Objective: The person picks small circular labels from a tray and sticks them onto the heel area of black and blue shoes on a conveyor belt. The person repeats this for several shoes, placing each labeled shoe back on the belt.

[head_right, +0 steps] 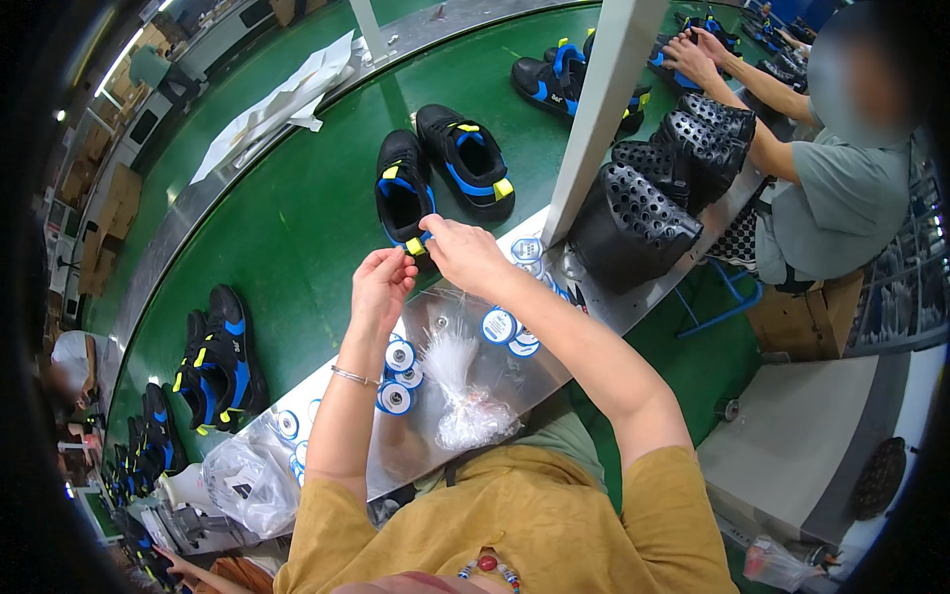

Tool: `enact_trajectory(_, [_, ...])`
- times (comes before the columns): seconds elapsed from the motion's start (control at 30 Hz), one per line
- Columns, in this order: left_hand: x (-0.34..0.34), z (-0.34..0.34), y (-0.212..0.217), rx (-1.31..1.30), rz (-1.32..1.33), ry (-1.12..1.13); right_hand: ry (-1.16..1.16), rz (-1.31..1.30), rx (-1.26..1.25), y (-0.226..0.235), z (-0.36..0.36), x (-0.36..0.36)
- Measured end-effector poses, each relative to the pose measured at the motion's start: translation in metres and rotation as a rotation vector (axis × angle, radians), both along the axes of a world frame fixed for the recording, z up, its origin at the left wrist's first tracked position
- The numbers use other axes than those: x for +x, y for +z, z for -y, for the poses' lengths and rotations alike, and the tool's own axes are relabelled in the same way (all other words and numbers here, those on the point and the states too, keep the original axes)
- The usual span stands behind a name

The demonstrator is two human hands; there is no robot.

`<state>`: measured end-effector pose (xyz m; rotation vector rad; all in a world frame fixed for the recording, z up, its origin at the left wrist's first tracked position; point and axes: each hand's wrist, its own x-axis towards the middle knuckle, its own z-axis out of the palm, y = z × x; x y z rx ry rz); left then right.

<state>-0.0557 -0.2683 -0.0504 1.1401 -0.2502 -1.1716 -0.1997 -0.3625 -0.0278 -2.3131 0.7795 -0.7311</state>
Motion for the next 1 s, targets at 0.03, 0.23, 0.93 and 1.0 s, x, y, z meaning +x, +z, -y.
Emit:
enact_trajectory(0.03, [0.001,-0.003,0.003,0.009,0.036,0.024,0.015,0.023,0.024,0.0,0.001,-0.002])
enact_trajectory(0.23, [0.0,-0.004,0.031,-0.186,0.695,0.117,0.023,0.134,0.249,0.026,0.003,-0.002])
enact_trajectory(0.93, [-0.004,0.0,0.024,-0.124,0.734,-0.055,0.119,0.433,0.829,0.015,0.002,0.016])
enact_trajectory(1.0, [-0.004,-0.004,0.03,-0.095,0.776,-0.021,0.108,0.437,0.844,0.017,0.0,0.017])
